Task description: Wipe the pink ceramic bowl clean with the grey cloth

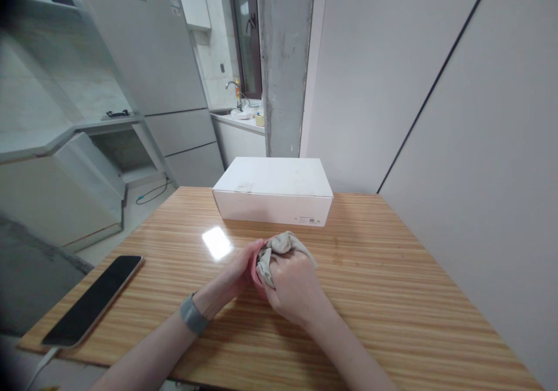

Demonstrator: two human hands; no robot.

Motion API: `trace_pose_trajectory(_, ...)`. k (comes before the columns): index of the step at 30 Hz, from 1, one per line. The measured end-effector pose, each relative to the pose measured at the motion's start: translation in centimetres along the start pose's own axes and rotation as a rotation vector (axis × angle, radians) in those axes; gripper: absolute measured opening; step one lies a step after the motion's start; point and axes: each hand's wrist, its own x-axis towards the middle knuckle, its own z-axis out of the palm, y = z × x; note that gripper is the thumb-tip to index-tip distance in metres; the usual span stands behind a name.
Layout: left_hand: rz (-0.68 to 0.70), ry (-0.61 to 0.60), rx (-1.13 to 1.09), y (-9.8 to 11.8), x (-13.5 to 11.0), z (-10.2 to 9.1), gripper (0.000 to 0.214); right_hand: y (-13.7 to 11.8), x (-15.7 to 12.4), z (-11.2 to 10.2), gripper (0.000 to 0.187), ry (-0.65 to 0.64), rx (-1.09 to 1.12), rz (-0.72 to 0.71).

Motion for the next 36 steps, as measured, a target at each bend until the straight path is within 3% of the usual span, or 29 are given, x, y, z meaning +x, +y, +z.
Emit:
trace_pose_trajectory(6, 0.034, -0.113, -0.128, 0.0, -0.2, 1.0, 0.045, -0.3, 0.0, 0.5, 0.026, 0.058, -0.027, 0.151)
trace_pose_trajectory(8, 0.024, -0.143, -0.201, 0.2, -0.4, 1.1, 0.044, 0.1, 0.1, 0.2, 0.025, 0.059, -0.013, 0.097)
trace_pose_trajectory(11, -0.1, -0.119, -0.223, 0.9, -0.7, 0.8, 0.042, 0.6, 0.0, -0.3, 0.024, 0.028, 0.02, -0.068)
trace_pose_trajectory(14, -0.211, -0.123, -0.163, 1.2, -0.7, 0.3, 0.055, 0.5, -0.2, -0.5, 0.024, 0.017, 0.042, -0.163)
trace_pose_trajectory(18, -0.163, -0.096, -0.073, 0.8, -0.4, 0.1, 0.048, -0.1, -0.4, -0.2, 0.021, -0.016, 0.066, -0.202)
trace_pose_trajectory(24, -0.131, -0.007, -0.005, 0.3, -0.3, 0.1, 0.04, -0.2, -0.3, 0.1, 0.024, -0.028, 0.048, -0.137)
trace_pose_trajectory(28, -0.034, 0.036, -0.043, -0.1, -0.1, 0.2, 0.036, -0.1, -0.1, -0.1, 0.029, -0.006, 0.02, -0.051)
trace_pose_trajectory(31, 0.023, -0.018, -0.041, -0.2, -0.2, 0.6, 0.039, -0.1, 0.0, -0.1, 0.029, 0.0, -0.006, -0.016)
trace_pose_trajectory(36, 0.005, -0.133, -0.079, 0.1, -0.7, 0.9, 0.042, 0.1, 0.0, -0.1, 0.022, -0.007, -0.027, 0.066)
